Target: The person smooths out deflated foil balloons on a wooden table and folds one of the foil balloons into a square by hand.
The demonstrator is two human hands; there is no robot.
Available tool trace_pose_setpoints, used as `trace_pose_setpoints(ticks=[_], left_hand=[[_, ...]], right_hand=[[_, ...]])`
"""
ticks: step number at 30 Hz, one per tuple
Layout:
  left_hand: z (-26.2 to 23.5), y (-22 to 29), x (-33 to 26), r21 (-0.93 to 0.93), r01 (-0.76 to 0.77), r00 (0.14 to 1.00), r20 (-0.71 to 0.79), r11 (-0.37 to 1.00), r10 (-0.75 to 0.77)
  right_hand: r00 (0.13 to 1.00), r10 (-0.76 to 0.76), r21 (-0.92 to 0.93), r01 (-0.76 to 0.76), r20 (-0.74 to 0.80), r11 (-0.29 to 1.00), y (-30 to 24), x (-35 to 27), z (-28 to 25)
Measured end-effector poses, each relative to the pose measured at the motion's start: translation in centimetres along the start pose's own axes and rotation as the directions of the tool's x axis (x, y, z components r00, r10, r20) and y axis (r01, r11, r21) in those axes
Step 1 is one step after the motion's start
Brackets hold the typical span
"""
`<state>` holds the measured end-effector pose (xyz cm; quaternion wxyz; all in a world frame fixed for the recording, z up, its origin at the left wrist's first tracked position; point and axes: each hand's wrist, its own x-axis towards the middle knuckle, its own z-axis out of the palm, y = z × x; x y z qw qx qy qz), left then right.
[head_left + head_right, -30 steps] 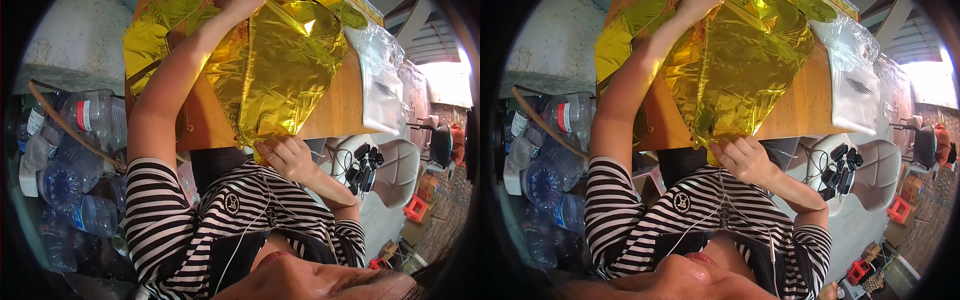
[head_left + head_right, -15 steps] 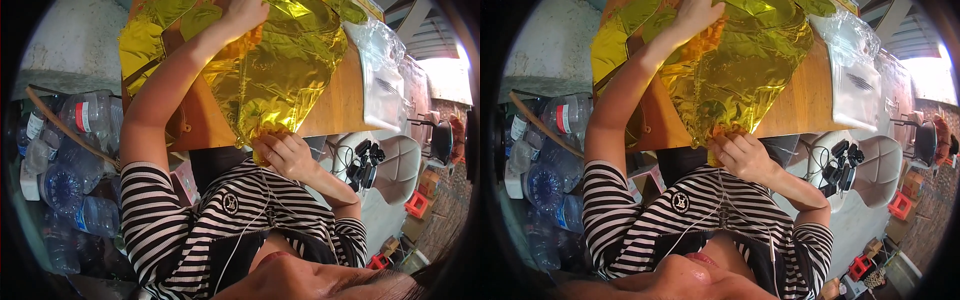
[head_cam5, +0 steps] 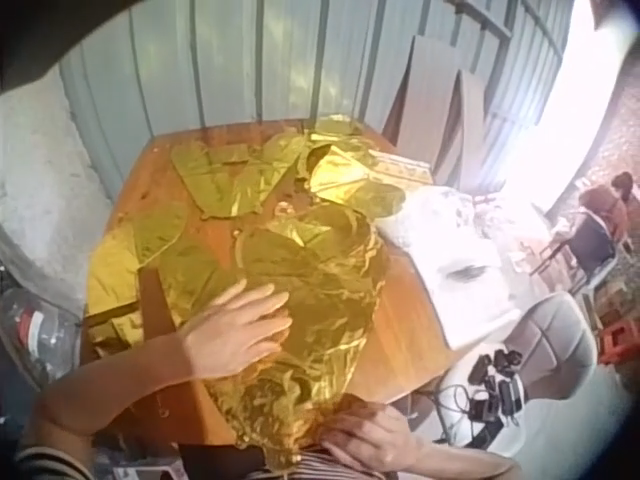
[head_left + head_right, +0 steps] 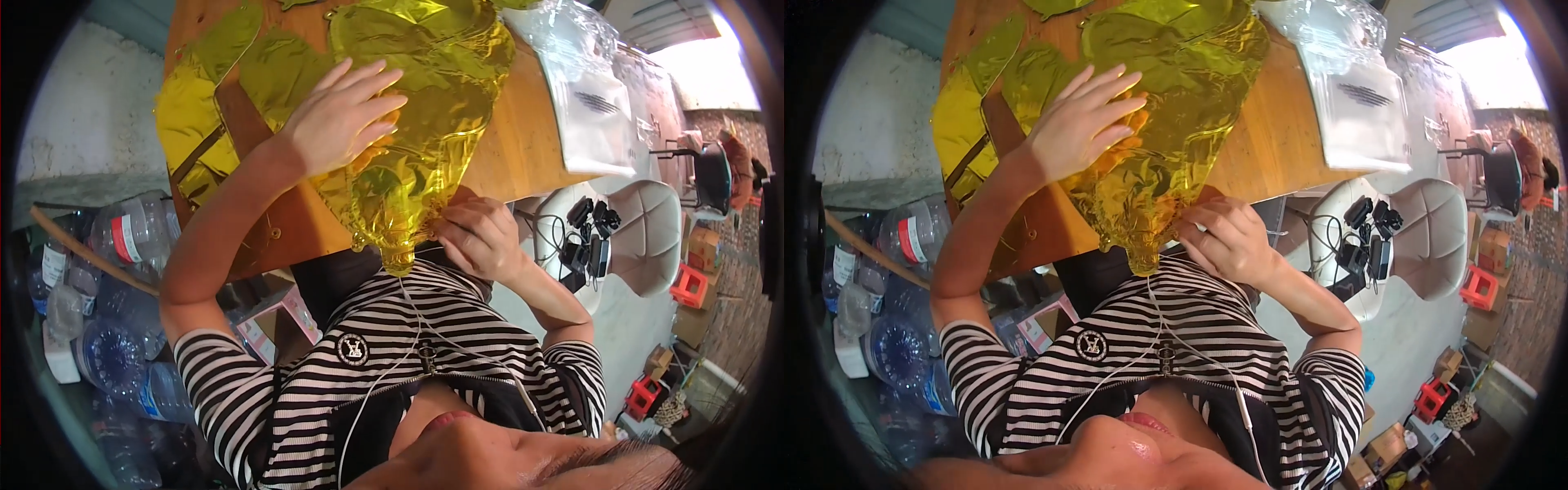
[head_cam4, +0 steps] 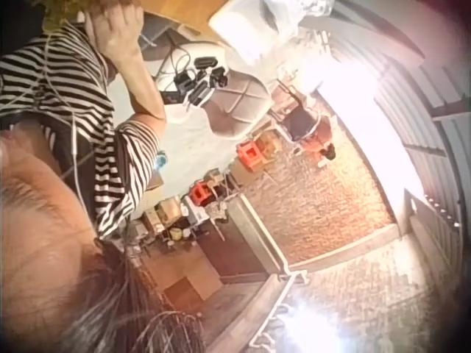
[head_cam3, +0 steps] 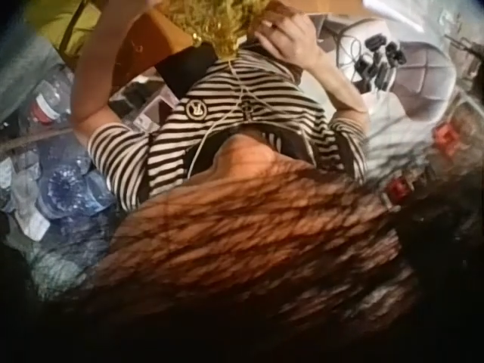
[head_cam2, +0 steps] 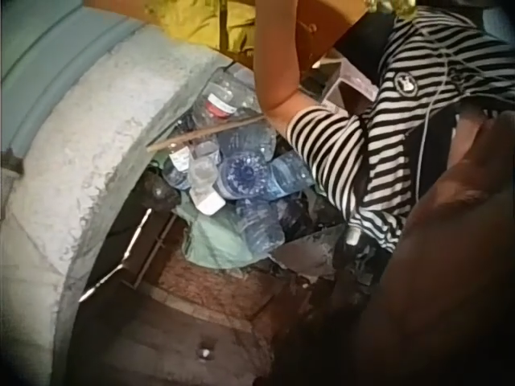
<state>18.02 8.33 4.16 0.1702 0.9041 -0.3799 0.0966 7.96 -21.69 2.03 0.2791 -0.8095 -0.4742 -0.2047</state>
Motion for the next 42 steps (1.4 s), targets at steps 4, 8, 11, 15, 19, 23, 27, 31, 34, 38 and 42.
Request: trace_pose_setpoints(ticks=[4, 8, 11, 15, 19, 23, 27, 31, 34, 38, 42], left_hand=[[0.1, 0.6, -1.2, 0.082, 0.044, 0.994, 0.099, 0.996, -0.052], [1.0, 0.7, -1.9, 0.078, 0.099, 0.992, 0.071, 0.992, -0.104], [1.3, 0.8, -2.4, 0.032, 0.167, 0.983, 0.072, 0.986, -0.169], [2.0, 1.0, -2.8, 0.039, 0.178, 0.983, 0.038, 0.983, -0.179], [2.7, 1.5, -3.1, 0.018, 0.171, 0.985, 0.013, 0.985, -0.171], [3.5, 0.8, -3.0, 0.006, 0.177, 0.984, -0.026, 0.984, -0.177], [3.5, 0.5, -2.7, 0.014, 0.161, 0.984, -0.085, 0.987, -0.159], [3.3, 0.3, -2.7, 0.023, 0.184, 0.981, -0.063, 0.983, -0.182], [3.3, 0.5, -2.7, 0.038, 0.191, 0.981, -0.040, 0.981, -0.190], [3.3, 0.8, -2.8, 0.025, 0.198, 0.979, -0.049, 0.980, -0.197], [3.3, 0.9, -2.7, 0.022, 0.202, 0.978, -0.061, 0.979, -0.200]], right_hand=[[0.978, 0.208, -0.020, -0.209, -0.016, 0.978, 0.8, 0.5, -0.6], [0.959, 0.282, -0.028, -0.283, -0.019, 0.959, 2.2, 1.9, -1.1], [0.937, 0.349, -0.086, -0.350, -0.028, 0.933, 3.6, 3.2, -1.1], [0.916, 0.397, -0.105, -0.402, -0.064, 0.910, 6.2, 4.7, -0.6], [0.909, 0.415, -0.106, -0.416, -0.029, 0.903, 7.5, 5.2, -0.1], [0.909, 0.416, -0.118, -0.415, -0.014, 0.902, 7.6, 6.2, -0.3], [0.930, 0.367, -0.057, -0.366, 0.021, 0.929, 6.5, 5.9, -0.9], [0.961, 0.260, -0.008, -0.260, 0.094, 0.965, 6.0, 5.3, 0.1], [0.958, 0.269, -0.002, -0.270, 0.095, 0.963, 5.9, 4.8, 0.8], [0.958, 0.274, 0.011, -0.276, 0.082, 0.961, 5.9, 4.7, 1.0], [0.957, 0.280, -0.011, -0.280, 0.075, 0.960, 5.8, 4.6, 1.1]])
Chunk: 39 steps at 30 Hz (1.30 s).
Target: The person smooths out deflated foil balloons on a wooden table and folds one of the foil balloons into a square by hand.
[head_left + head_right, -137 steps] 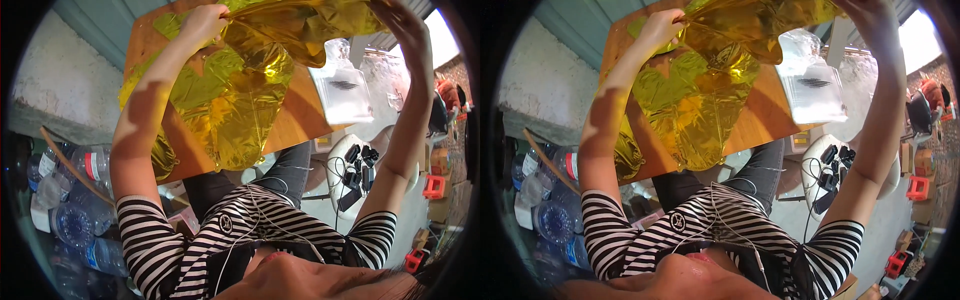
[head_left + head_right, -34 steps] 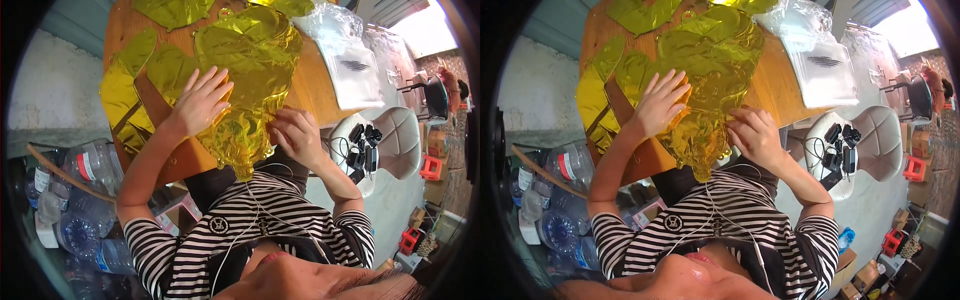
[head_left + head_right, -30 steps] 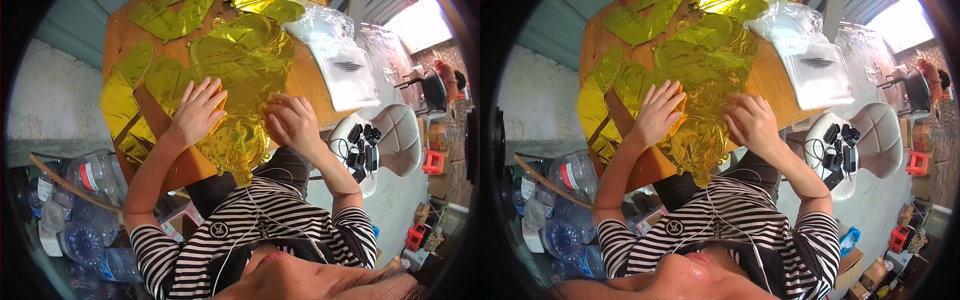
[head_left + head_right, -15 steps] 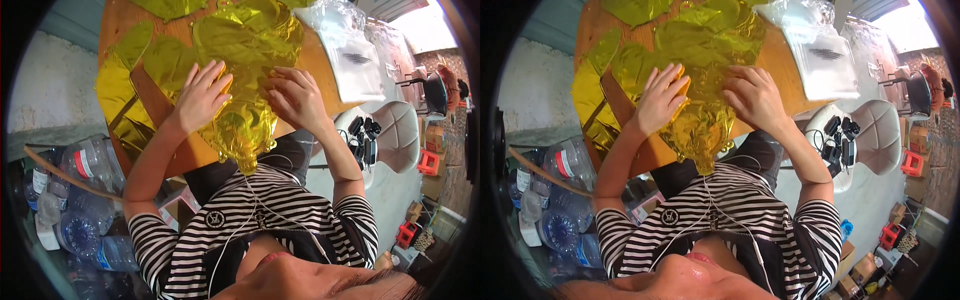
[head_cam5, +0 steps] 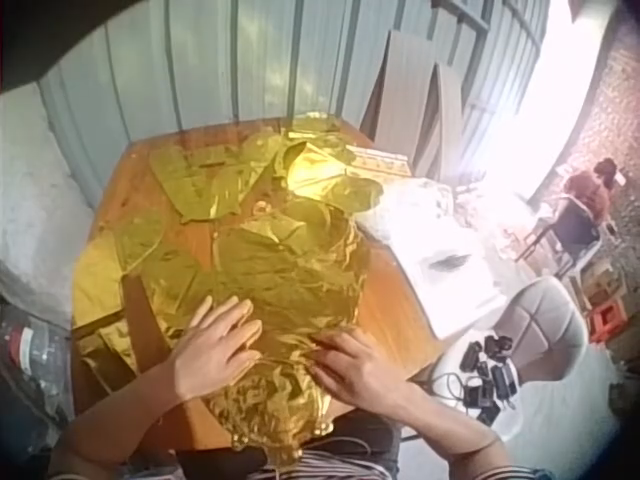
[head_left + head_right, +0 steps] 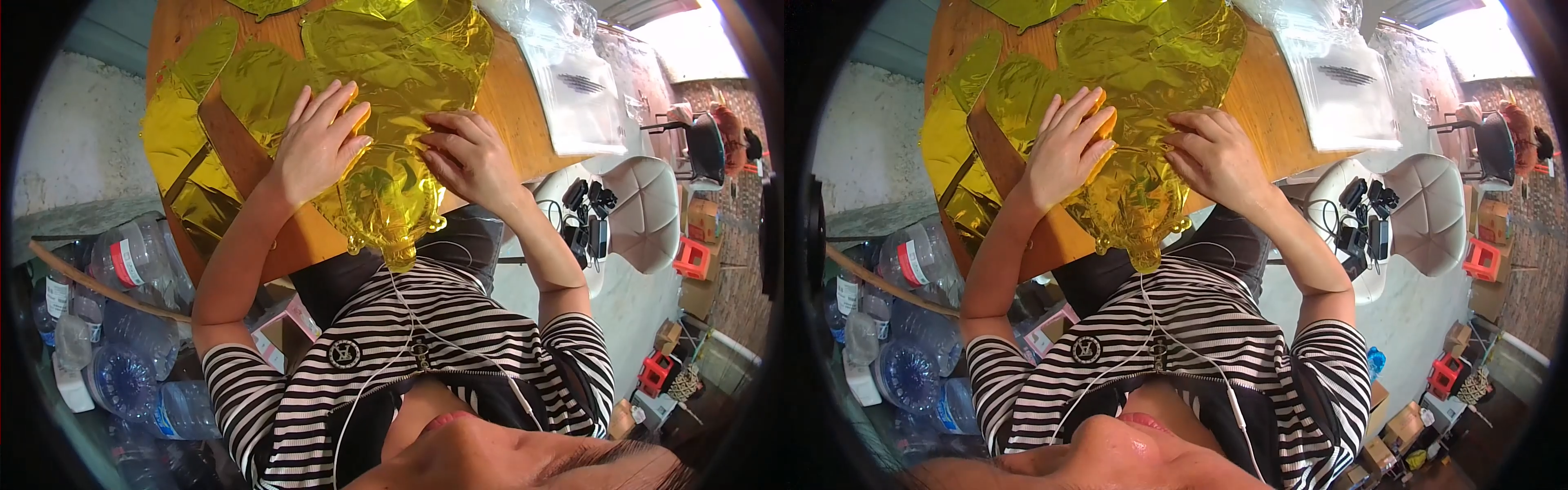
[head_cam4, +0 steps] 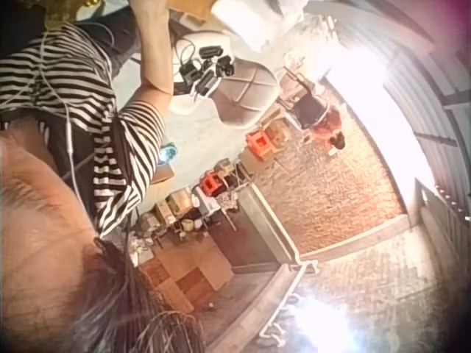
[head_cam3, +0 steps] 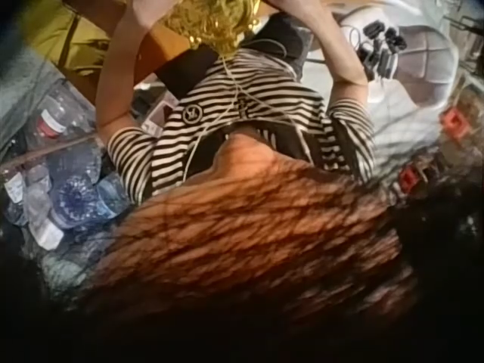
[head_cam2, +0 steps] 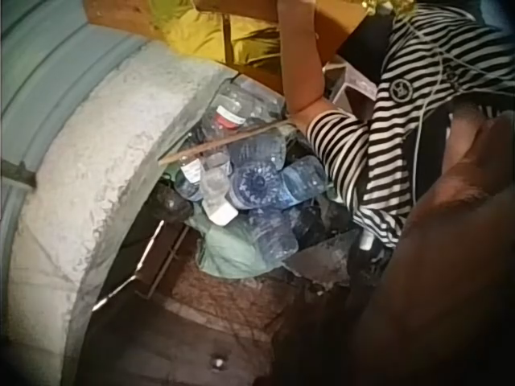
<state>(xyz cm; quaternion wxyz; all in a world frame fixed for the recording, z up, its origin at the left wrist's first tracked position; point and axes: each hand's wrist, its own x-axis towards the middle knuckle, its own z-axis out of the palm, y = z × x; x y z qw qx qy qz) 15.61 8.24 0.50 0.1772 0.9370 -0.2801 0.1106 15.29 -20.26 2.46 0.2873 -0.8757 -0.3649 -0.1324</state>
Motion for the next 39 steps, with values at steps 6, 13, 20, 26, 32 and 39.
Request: trace_pose_setpoints(ticks=[6, 13, 20, 26, 32, 39], left_hand=[[0.2, -0.1, -0.1, 0.004, -0.002, 1.000, -0.023, 1.000, 0.002], [0.4, -0.1, 0.2, -0.006, -0.008, 0.999, -0.050, 1.000, 0.007], [0.0, -0.1, 0.1, 0.023, 0.004, 0.991, -0.135, 1.000, -0.001], [-3.1, -2.0, -0.4, -0.068, 0.189, 0.905, -0.375, 0.980, -0.201], [-4.4, -0.4, -1.2, 0.064, 0.028, 0.947, -0.323, 0.998, -0.006], [-6.2, -4.3, -3.0, 0.061, 0.529, 0.831, -0.240, 0.846, -0.502]], right_hand=[[1.000, -0.026, -0.006, 0.026, -0.013, 1.000, 0.1, 0.0, 0.2], [0.999, -0.035, -0.027, 0.034, -0.040, 0.999, 0.0, 0.4, 0.3], [0.999, -0.033, -0.018, 0.033, -0.027, 0.999, -0.9, 1.0, 0.0], [0.985, -0.157, 0.017, 0.156, 0.076, 0.988, -2.9, 2.0, -0.8], [0.974, -0.162, -0.055, 0.173, 0.162, 0.983, -0.3, 7.0, -1.0], [0.948, -0.270, -0.059, 0.283, 0.166, 0.957, 1.5, 11.3, 2.0]])
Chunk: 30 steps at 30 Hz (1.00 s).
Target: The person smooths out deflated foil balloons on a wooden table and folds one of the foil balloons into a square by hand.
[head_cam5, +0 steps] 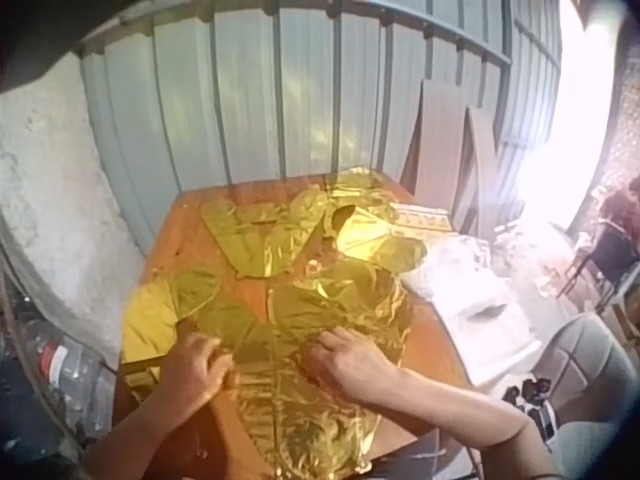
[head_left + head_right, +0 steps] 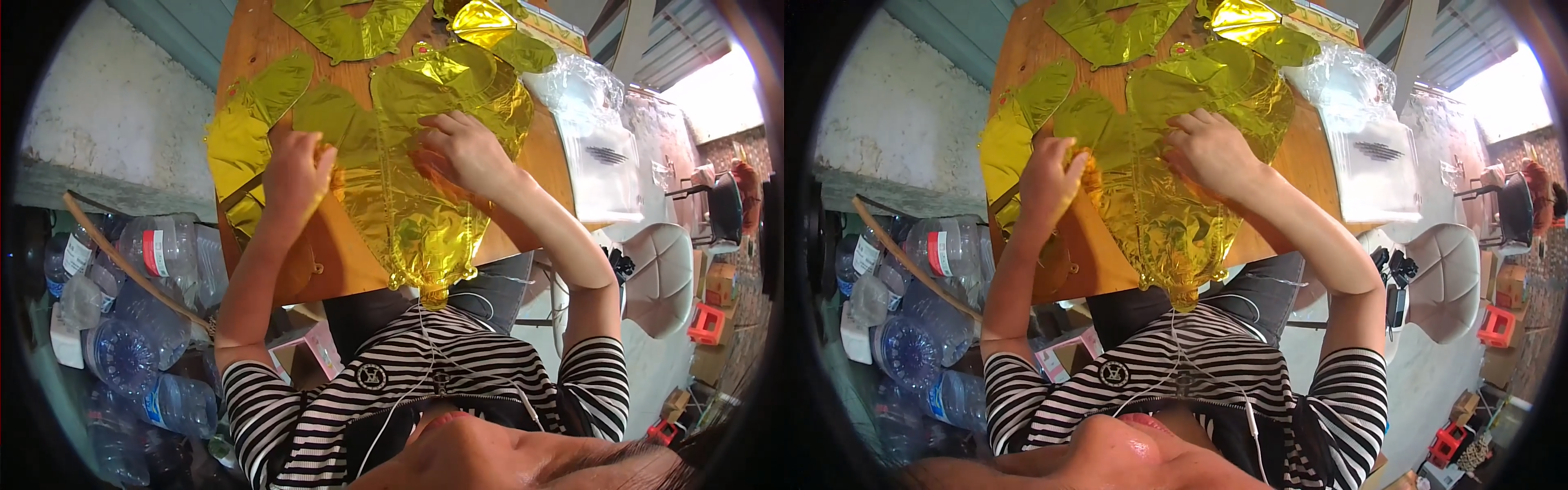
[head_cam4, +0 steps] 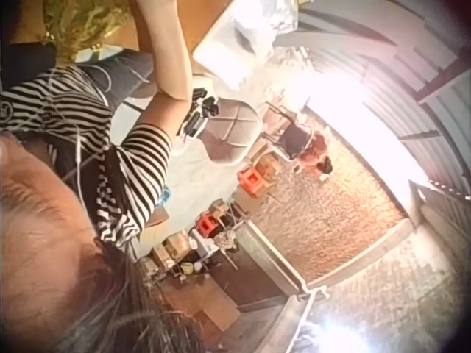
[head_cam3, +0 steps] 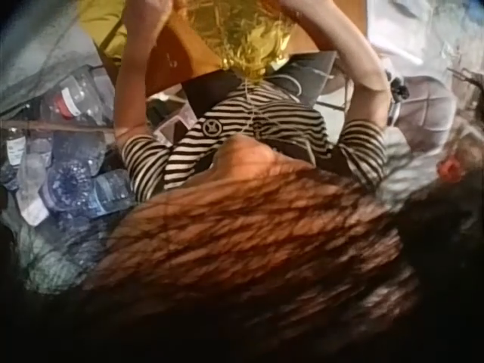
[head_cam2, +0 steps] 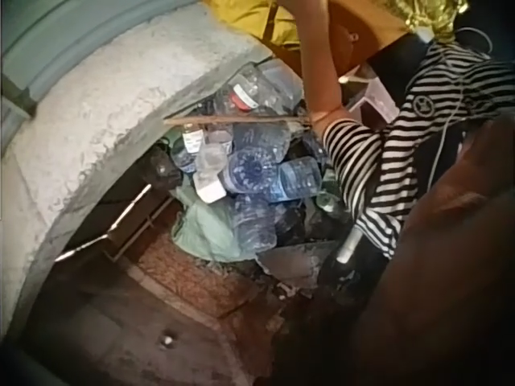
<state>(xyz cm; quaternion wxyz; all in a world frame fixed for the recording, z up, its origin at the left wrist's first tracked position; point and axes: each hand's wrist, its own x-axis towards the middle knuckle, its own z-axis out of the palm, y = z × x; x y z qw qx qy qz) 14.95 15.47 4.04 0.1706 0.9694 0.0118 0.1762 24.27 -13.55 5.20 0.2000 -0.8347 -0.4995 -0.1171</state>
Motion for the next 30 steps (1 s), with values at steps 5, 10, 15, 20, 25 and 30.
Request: trace_pose_setpoints(ticks=[5, 10, 15, 20, 25, 30], left_hand=[[-1.0, -3.2, 2.0, -0.011, 0.268, 0.961, 0.072, 0.963, -0.267], [-0.6, -5.9, 4.5, 0.017, 0.324, 0.934, 0.155, 0.946, -0.323], [-0.1, -6.3, 7.3, 0.095, 0.396, 0.873, 0.269, 0.913, -0.406], [0.1, -5.7, 8.7, 0.234, 0.412, 0.824, 0.318, 0.881, -0.470], [0.1, -5.6, 9.2, 0.143, 0.462, 0.788, 0.386, 0.875, -0.480], [1.5, -7.1, 9.7, 0.052, 0.491, 0.778, 0.422, 0.870, -0.465]], right_hand=[[0.996, -0.013, -0.059, 0.008, -0.093, 0.998, 0.1, 1.6, 0.6], [0.982, -0.189, 0.057, 0.190, -0.009, 0.980, -0.7, 2.5, 0.5], [0.948, -0.316, 0.097, 0.311, 0.048, 0.946, -1.2, 2.0, 0.7], [0.931, -0.339, 0.099, 0.327, 0.134, 0.940, -0.9, 1.7, 1.9], [0.932, -0.337, 0.101, 0.325, 0.137, 0.940, -1.2, 1.7, 1.8], [0.933, -0.343, 0.085, 0.335, 0.105, 0.938, -1.3, 1.5, 2.0]])
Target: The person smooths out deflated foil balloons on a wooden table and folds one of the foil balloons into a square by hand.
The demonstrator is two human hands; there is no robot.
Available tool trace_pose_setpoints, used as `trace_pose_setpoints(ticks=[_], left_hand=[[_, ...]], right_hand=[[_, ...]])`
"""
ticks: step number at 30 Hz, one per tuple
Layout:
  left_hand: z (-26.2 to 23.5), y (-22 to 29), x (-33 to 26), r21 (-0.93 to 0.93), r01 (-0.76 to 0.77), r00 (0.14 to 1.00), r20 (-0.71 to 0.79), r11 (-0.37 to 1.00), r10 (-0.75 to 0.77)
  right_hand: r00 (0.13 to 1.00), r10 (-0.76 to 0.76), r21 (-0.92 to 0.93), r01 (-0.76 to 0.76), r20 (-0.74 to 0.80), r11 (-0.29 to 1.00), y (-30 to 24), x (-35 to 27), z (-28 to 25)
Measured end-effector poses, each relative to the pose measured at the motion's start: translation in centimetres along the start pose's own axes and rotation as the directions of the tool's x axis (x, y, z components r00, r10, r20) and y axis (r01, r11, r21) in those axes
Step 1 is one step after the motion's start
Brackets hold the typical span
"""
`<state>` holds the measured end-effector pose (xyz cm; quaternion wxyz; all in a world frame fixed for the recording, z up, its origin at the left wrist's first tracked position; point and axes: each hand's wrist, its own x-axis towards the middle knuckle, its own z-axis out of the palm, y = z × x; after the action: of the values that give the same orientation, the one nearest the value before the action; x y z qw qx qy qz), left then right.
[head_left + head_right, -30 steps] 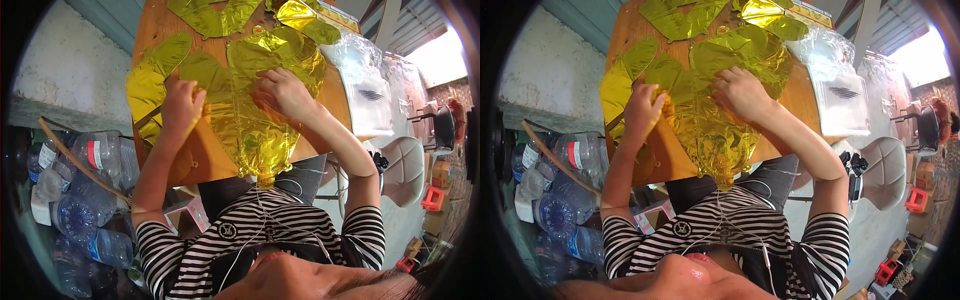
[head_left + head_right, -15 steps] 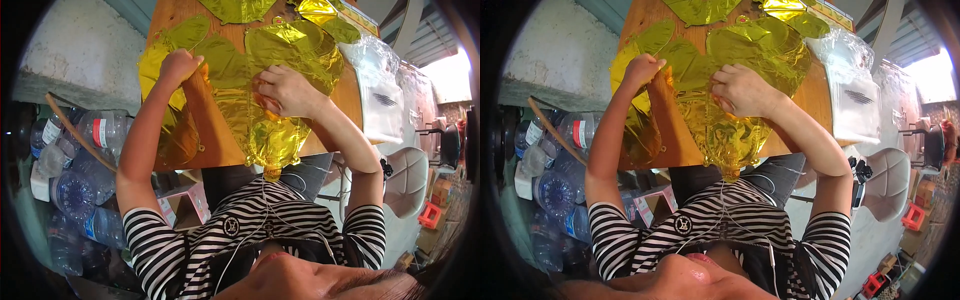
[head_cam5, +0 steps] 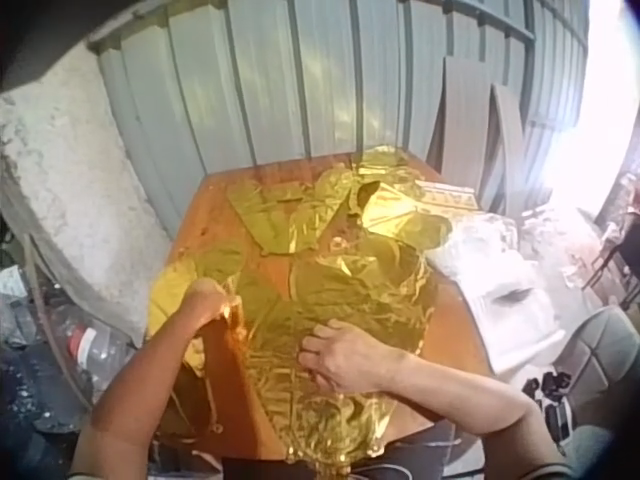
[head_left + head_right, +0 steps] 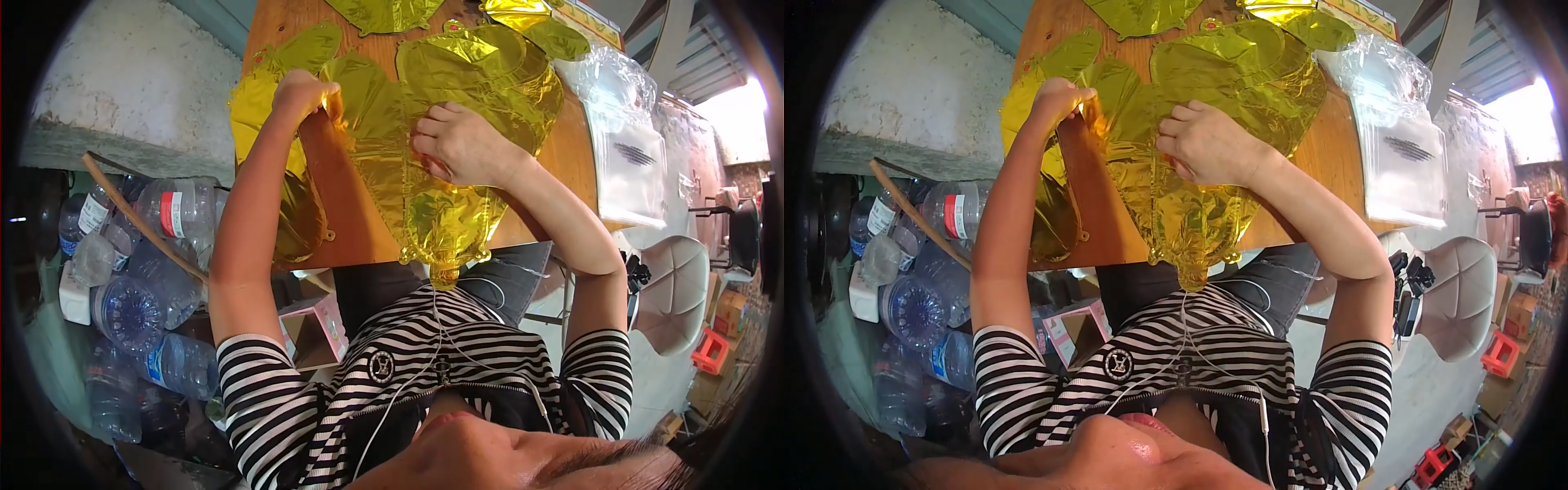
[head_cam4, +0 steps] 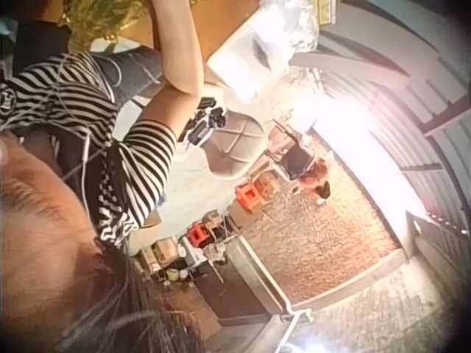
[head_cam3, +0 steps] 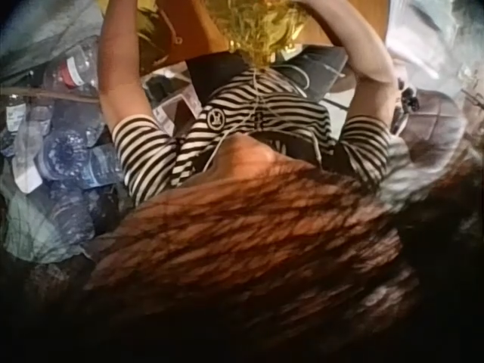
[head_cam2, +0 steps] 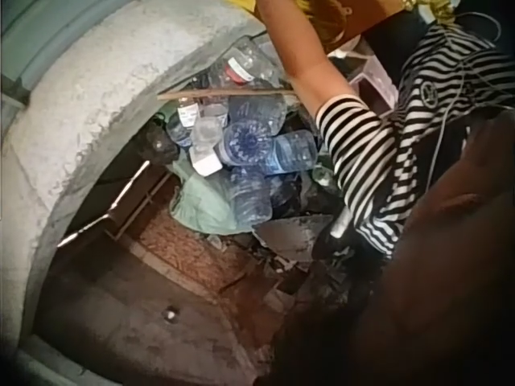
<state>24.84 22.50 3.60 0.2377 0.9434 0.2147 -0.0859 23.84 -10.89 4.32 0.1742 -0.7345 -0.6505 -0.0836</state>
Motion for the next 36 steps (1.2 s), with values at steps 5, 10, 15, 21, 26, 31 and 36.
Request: trace_pose_setpoints(ticks=[5, 10, 15, 21, 26, 31, 36], left_hand=[[2.0, -1.2, 0.5, -0.167, -0.087, 0.982, -0.180, 0.982, 0.057], [2.2, -1.8, 0.1, -0.204, -0.096, 0.985, -0.162, 0.974, 0.063], [2.0, -1.1, -0.3, -0.224, -0.041, 0.996, -0.082, 0.974, 0.023], [1.9, -1.2, -0.3, -0.181, -0.073, 0.990, -0.131, 0.981, 0.050], [2.0, -1.7, -0.1, -0.190, -0.097, 0.984, -0.165, 0.977, 0.066], [2.3, -2.5, 0.5, -0.232, -0.134, 0.984, -0.145, 0.963, 0.102], [2.1, -2.0, 0.1, -0.204, -0.140, 0.981, -0.160, 0.969, 0.108]], right_hand=[[0.999, 0.019, -0.013, -0.020, -0.033, 1.000, 0.0, -0.1, 0.3], [0.999, 0.037, -0.013, -0.037, 0.004, 0.999, 0.1, -0.1, 0.3], [0.999, -0.030, 0.059, 0.029, 0.014, 0.998, 0.0, 0.1, 0.3], [0.990, -0.137, 0.111, 0.133, 0.027, 0.985, -0.1, 0.2, 0.8], [0.983, -0.181, 0.172, 0.179, -0.005, 0.969, -0.9, 0.4, 0.8], [0.974, -0.224, 0.194, 0.224, -0.018, 0.955, -1.4, 0.5, 1.0], [0.971, -0.240, 0.251, 0.227, 0.022, 0.941, -3.1, 0.5, 1.1]])
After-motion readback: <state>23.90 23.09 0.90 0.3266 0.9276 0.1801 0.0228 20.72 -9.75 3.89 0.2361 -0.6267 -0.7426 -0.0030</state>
